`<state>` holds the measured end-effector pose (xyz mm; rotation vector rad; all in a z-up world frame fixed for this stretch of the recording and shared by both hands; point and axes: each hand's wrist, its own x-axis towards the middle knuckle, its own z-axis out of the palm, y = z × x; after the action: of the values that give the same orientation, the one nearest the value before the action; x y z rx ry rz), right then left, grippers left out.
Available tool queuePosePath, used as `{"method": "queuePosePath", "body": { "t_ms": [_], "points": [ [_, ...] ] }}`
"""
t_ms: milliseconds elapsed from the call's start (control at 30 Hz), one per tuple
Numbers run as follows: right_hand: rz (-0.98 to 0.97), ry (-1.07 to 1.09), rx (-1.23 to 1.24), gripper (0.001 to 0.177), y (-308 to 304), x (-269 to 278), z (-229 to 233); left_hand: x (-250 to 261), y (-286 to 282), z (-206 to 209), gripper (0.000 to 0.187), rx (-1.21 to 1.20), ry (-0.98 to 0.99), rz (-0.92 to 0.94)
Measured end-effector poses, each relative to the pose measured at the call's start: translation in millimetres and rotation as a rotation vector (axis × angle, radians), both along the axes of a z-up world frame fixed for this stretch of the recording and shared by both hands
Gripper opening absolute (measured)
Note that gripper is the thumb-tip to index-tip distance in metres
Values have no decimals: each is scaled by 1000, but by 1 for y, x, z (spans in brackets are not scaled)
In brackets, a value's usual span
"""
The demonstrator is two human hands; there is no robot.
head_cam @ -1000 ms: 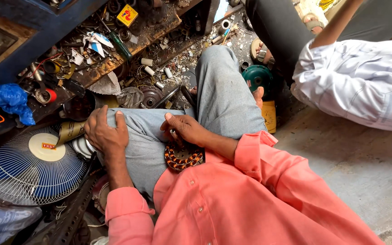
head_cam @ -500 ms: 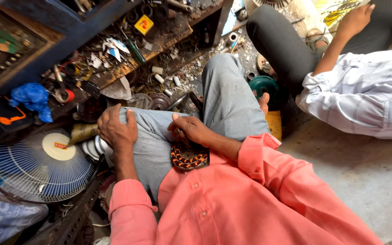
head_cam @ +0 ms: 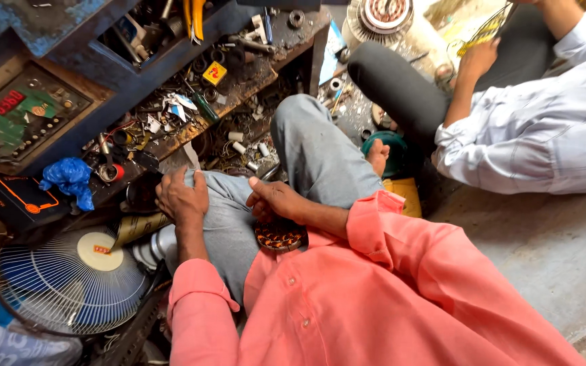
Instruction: The person repairs a fan stator by trimming wires with scissors and using a match flame to strip the insulation. They then twist the wire ends together by hand and apply tape to the connections.
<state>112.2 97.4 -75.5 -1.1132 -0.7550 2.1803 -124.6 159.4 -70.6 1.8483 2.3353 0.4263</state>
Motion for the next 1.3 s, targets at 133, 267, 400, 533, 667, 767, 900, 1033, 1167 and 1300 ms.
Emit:
{"method": "queuePosePath", "body": {
  "t_ms": [133, 267, 400, 533, 667, 767, 900, 1033, 1167, 1300],
  "points": [
    [17, -28, 38, 59, 6, -6, 7, -10, 5, -4, 45, -48, 12, 14],
    [39, -130, 38, 56, 15, -16, 11, -23, 5, -13, 45, 12, -13, 26],
    [34, -157, 5, 57, 14, -4, 27, -31, 1, -23, 43, 64, -18, 18],
    [110, -178, 29, 55, 0, 6, 10, -33, -24, -10, 39, 84, 15, 4],
    [-60, 67, -229, 69, 38, 24, 15, -17, -17, 9, 37, 191, -101, -47],
    [-152, 166, -325, 71, 40, 40, 19, -9, -36, 11, 42, 241, -107, -77],
    [-353, 441, -445, 74, 47, 68, -3, 23, -78, -1, 56, 324, -545, -41],
    [-443, 580, -489, 75, 47, 78, -10, 128, -124, 10, 84, 213, -1427, -41],
    [-411, 570, -424, 76, 43, 72, 3, 157, -126, 0, 91, -48, -2239, 84],
    [-335, 501, -295, 78, 47, 70, 60, 144, -127, -8, 77, -50, -2313, 171]
  ]
}}
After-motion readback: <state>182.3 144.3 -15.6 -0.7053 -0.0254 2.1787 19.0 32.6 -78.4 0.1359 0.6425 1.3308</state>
